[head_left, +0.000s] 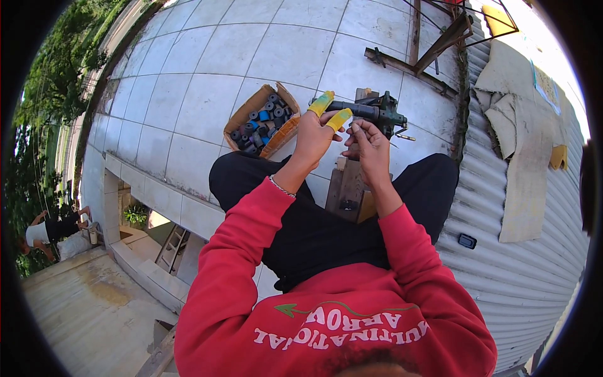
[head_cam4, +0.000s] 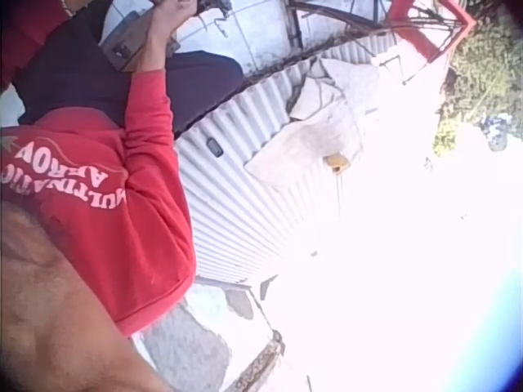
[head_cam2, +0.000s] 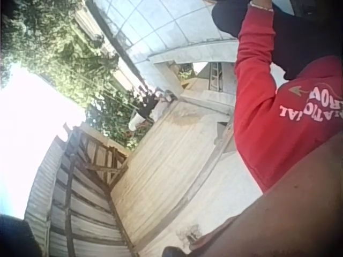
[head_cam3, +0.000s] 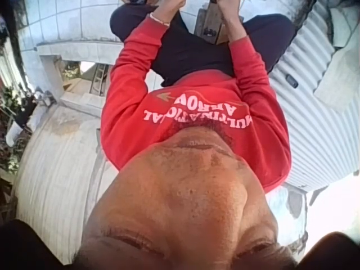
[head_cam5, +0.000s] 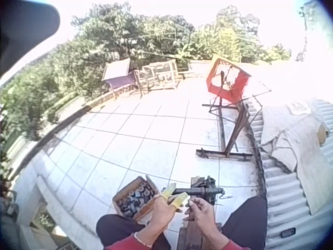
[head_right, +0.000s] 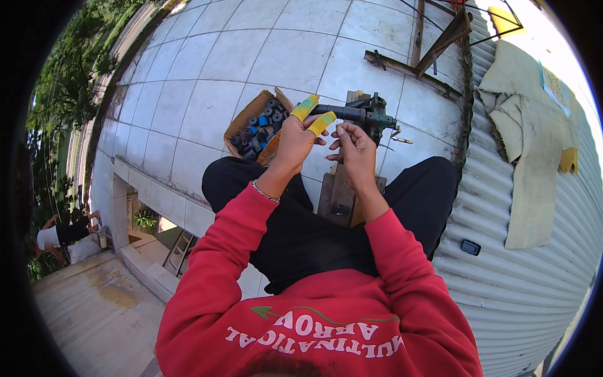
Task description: The person applies tape to their fingers, retrieves a roller from a cardboard box, and mounts it onto the spindle of a hand-crank machine. They then turn the crank by hand while holding a cloth against the rotating roller.
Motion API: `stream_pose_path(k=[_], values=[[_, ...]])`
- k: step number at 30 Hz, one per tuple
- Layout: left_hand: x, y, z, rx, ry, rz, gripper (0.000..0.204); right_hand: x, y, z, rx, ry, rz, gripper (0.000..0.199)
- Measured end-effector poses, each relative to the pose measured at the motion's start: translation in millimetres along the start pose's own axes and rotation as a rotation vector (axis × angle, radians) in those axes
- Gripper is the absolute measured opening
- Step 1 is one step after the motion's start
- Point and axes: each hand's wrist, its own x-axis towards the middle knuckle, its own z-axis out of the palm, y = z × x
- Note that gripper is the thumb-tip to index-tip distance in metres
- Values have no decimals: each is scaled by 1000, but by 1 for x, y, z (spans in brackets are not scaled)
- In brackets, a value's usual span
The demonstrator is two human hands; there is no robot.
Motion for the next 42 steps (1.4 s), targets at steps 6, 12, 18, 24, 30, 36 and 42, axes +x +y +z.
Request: stream_pose_path(k=[6,12,18,24,30,36,42], values=[[0,12,-6,71,-18,51,63,-1,-1,-3,141,-18,92,23],[-2,9,-7,194,-66,4,65,1,0,-5,216,-75,126,22],[-1,7,-10,318,-114,52,70,1,1,-6,216,-62,120,24],[2,7,-4,385,-44,179,64,0,4,-2,222,5,74,24],[19,6,-3,670,1,547,29,-6,11,5,98,147,-33,28],[46,-1,-3,727,-20,670,20,-8,21,2,-1,142,-46,23],[56,-4,1,752,-33,622,21,-7,29,-1,9,166,-57,19]])
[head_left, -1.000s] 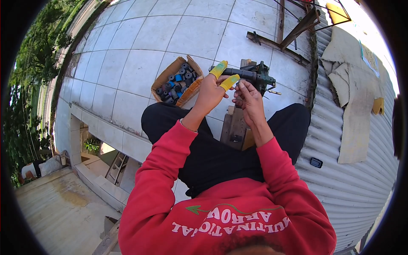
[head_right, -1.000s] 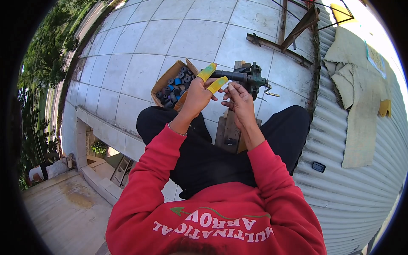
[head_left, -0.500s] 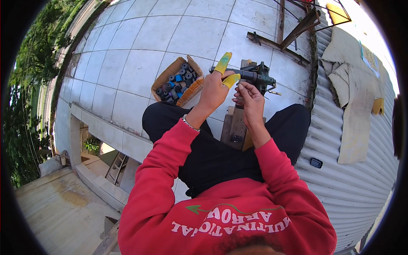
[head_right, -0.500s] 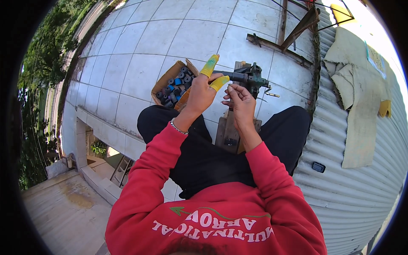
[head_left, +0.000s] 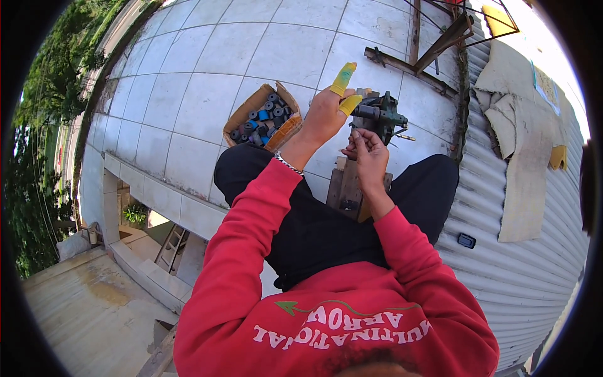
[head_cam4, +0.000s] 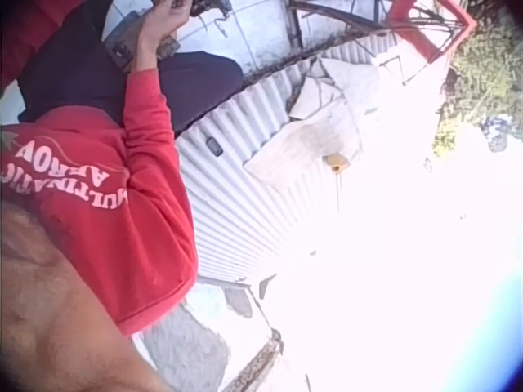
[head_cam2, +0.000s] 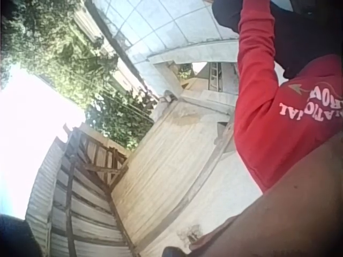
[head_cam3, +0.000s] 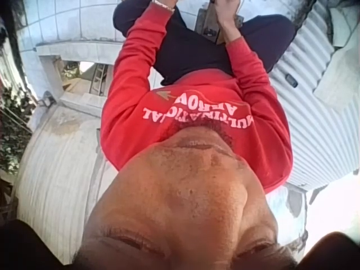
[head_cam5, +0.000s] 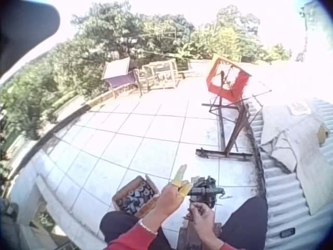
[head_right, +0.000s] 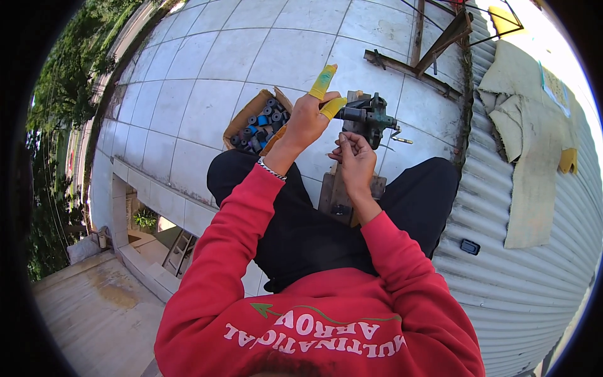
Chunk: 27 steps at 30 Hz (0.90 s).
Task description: The person applies tape to their fingers, retrieves a roller from a cardboard box, and mounts it onto the spindle of a hand-crank machine. They then turn the crank by hand while holding a cloth against the rotating roller.
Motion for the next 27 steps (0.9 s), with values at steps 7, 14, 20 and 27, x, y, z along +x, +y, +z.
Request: stream_pose_path(k=[7,14,20,27], values=[[2,-6,9,3,46,74,23,1,7,-2,20,-18,-61,19],[5,-4,12,34,37,48,25,5,8,-4,6,-19,-47,18],[14,-6,-6,175,-113,141,37,-4,3,-7,-147,-15,-125,33],[5,14,-39,108,71,285,36,-26,-29,-42,-290,-103,-227,32]])
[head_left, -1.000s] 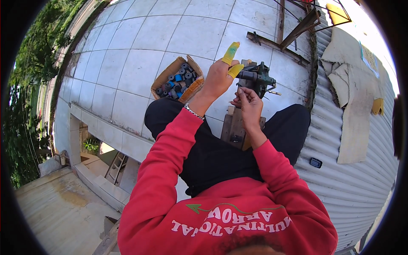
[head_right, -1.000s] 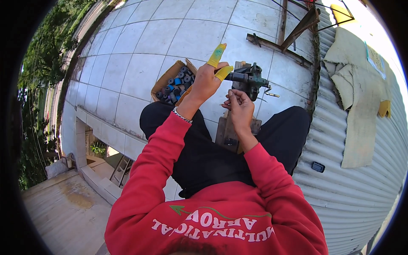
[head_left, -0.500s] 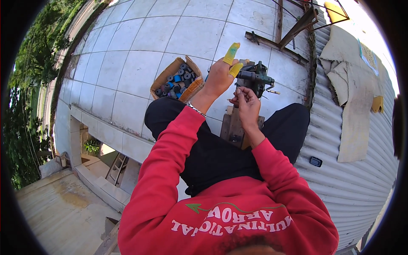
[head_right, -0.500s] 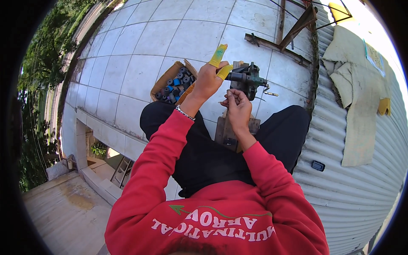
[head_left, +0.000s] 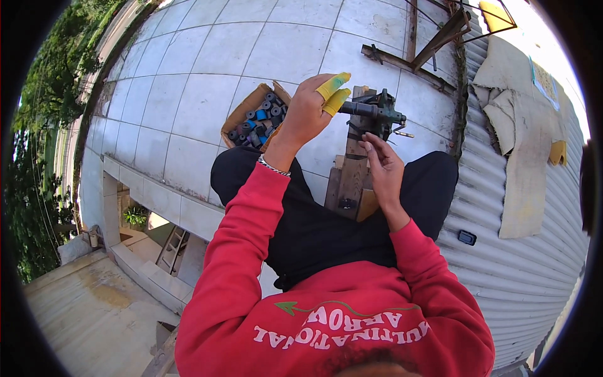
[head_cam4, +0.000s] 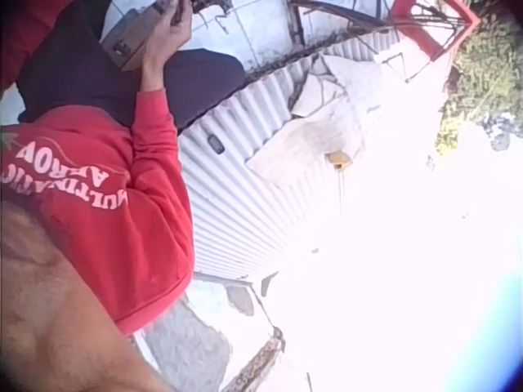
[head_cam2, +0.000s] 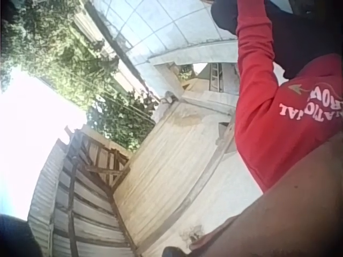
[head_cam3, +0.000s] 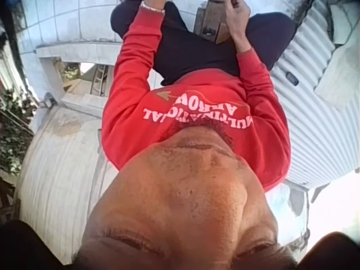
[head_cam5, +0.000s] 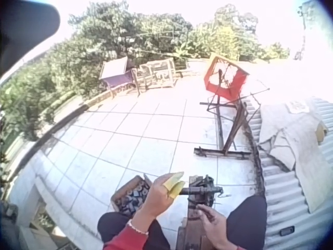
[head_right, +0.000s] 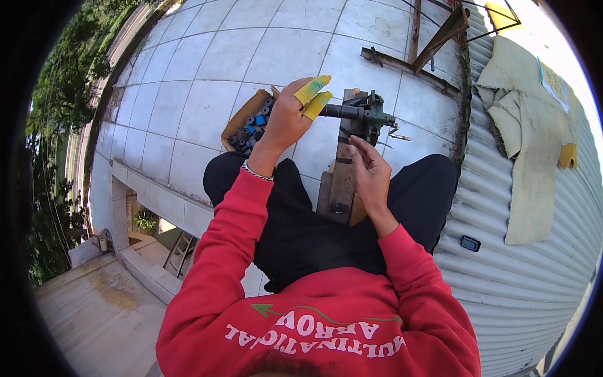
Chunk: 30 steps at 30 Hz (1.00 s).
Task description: The person applies tape to their fingers, retrieves a roller from a cardboard box, and mounts it onto the spindle of a hand-crank machine. They then turn the crank by hand while holding a cloth against the rotating roller.
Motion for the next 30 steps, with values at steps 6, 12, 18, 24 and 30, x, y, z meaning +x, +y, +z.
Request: stream_pose_path(k=[6,12,18,24,30], values=[[-17,6,4,32,-213,27,38,-3,-8,-26,-247,50,-121,23],[-21,-9,18,88,-274,12,34,2,-11,4,-156,-80,80,44],[-17,-14,25,134,-341,-70,37,22,-9,44,182,5,284,63],[-21,-19,27,162,-319,-59,39,32,1,58,172,126,276,33],[-24,-25,25,127,-364,-73,40,13,0,58,-139,153,-171,20]])
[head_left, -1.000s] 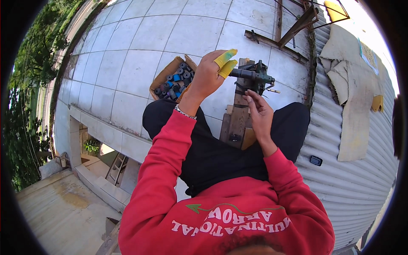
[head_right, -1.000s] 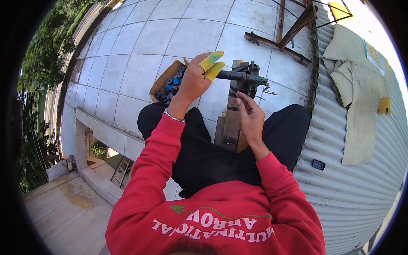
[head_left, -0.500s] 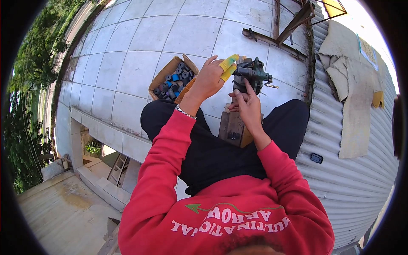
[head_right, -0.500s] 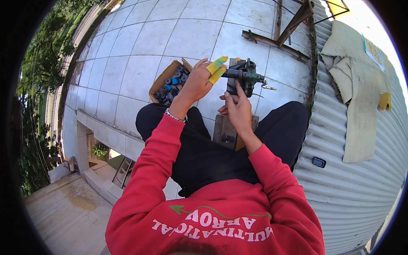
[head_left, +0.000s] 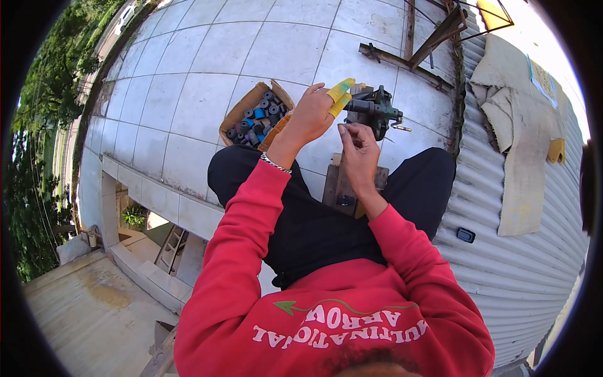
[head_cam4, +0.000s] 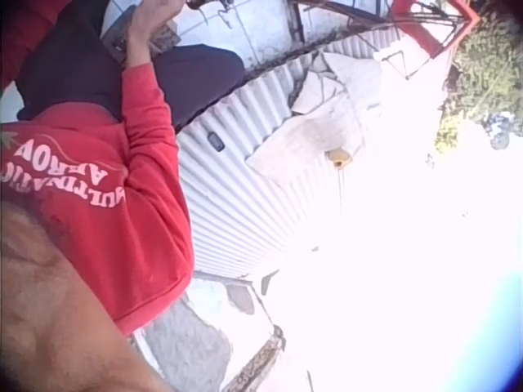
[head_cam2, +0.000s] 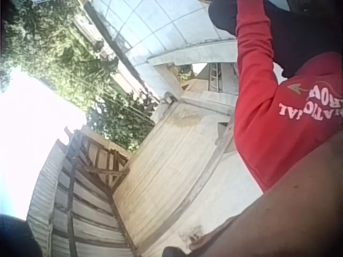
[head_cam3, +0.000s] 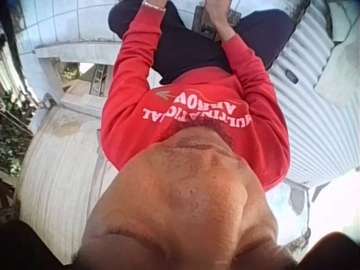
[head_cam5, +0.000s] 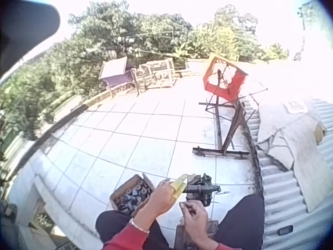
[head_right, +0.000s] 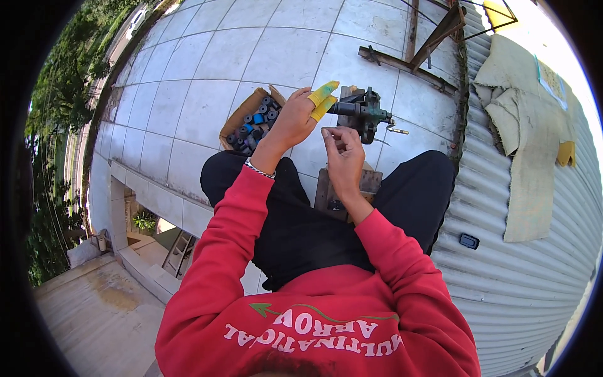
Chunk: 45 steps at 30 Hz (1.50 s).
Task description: The person applies tape to their fingers, retrieves a roller from a cardboard box, and mounts it onto the spindle of a hand-crank machine. They then turn the crank by hand while holding a cloth against the rotating roller.
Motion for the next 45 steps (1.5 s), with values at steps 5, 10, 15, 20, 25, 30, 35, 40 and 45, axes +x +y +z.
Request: stream_pose_path(k=[5,10,15,20,25,30,35,40,45], values=[[7,8,-9,47,-148,-110,38,-2,8,-4,196,-107,241,21],[5,19,-14,9,-12,-1,44,-13,22,-8,232,-197,320,24],[-18,34,5,73,594,-168,54,-17,28,-9,249,-179,340,24],[-70,74,34,-944,730,-712,49,-27,25,-12,229,-229,340,24],[-69,74,36,-1176,307,-856,41,-32,21,-19,46,-294,322,25],[-66,70,39,-1111,291,-766,27,-13,-1,-38,-196,-356,34,23],[-72,61,41,-972,261,-694,27,36,-40,-72,-347,-206,-251,22],[-69,61,40,-911,264,-661,27,106,-42,-61,-736,-453,-661,36],[-67,62,34,-749,203,-719,26,119,-36,-54,-948,-673,-449,47]])
